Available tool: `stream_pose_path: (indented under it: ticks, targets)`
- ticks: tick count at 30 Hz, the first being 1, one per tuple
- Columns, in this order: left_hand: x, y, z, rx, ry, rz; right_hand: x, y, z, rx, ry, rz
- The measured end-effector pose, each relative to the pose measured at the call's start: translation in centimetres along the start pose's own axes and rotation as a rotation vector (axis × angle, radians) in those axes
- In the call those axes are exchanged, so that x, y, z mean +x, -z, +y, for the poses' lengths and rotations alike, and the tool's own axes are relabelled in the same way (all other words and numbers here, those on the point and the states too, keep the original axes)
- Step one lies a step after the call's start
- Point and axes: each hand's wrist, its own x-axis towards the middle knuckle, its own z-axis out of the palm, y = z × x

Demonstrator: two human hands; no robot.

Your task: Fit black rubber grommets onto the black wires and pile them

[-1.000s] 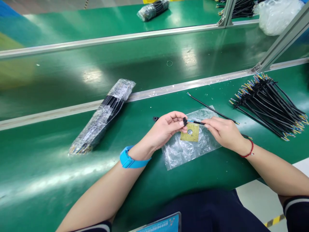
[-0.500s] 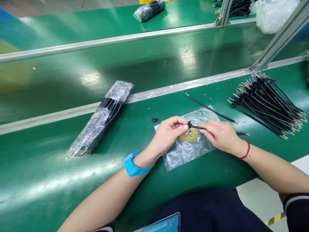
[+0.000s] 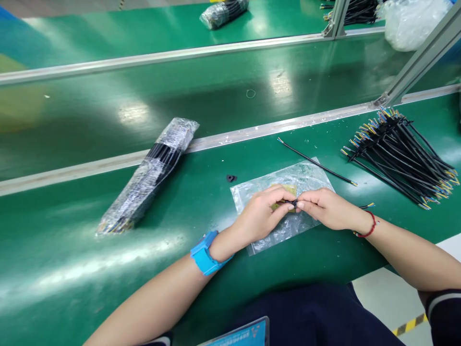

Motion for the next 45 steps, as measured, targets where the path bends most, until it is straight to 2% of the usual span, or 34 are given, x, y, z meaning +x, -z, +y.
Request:
stream_pose_path:
  ticks: [4, 7, 9, 12, 14, 16, 19, 22, 24, 26, 29, 32, 35, 37, 40, 43, 45]
  targets:
    - [0.0, -0.1, 0.2, 0.048, -0.061, 0.029, 0.2, -0.3, 0.0, -0.058, 0.055, 0.056]
    - [0.2, 0.3, -0.4, -0.051, -0.008, 0.064, -0.1, -0.1, -0.3, -0.324, 0.132, 0.216]
    - [0.4, 1.4, -1.1, -0.026, 0.038, 0.085, -0.5, 0.8, -0.2, -0.543, 0.118, 0.347]
    - [0.8, 4.0, -2.3, 0.310, 0.169, 0.128, -1.5, 3.4, 1.1, -0.848, -0.065, 0.501]
    - [0.9, 5.9, -3.2, 0.617, 0.265, 0.155, -2.4, 5.6, 2.5, -0.989, -0.236, 0.534]
    - [0.7, 7.4, -4.0, 0.841, 0.317, 0.128, -3.2, 7.5, 4.1, -1.029, -0.394, 0.519]
    - [0.4, 8.3, -4.9, 0.965, 0.352, 0.036, -3.7, 9.0, 5.7, -0.964, -0.529, 0.527]
    - [0.3, 8.3, -5.2, 0.957, 0.375, -0.011, -3.1, 8.4, 5.4, -0.950, -0.504, 0.657]
    - [0.3, 8.2, -5.1, 0.934, 0.373, -0.005, -2.2, 7.1, 4.7, -0.950, -0.388, 0.734]
    - [0.3, 8.2, -5.2, 0.907, 0.348, 0.026, -0.8, 5.5, 4.1, -0.906, -0.228, 0.701]
    - [0.5, 8.4, -5.5, 0.813, 0.307, 0.052, 1.8, 3.4, 3.6, -0.820, -0.090, 0.525]
    - [0.7, 8.8, -6.3, 0.665, 0.284, 0.027, 5.1, 2.6, 3.4, -0.811, -0.134, 0.424]
    - [0.8, 9.3, -6.8, 0.573, 0.271, 0.010, 8.2, 3.3, 3.1, -0.760, -0.232, 0.372]
    - [0.9, 9.5, -6.7, 0.540, 0.261, 0.018, 9.3, 3.8, 2.5, -0.703, -0.263, 0.347]
    - [0.9, 9.0, -5.6, 0.489, 0.237, 0.003, 8.4, 4.0, 1.3, -0.536, -0.190, 0.307]
    - [0.9, 7.7, -4.1, 0.449, 0.172, -0.048, 4.9, 3.1, 0.3, -0.359, -0.048, 0.153]
    - [0.9, 6.7, -3.2, 0.517, 0.106, -0.088, 2.2, 2.2, 0.2, -0.393, 0.035, 0.079]
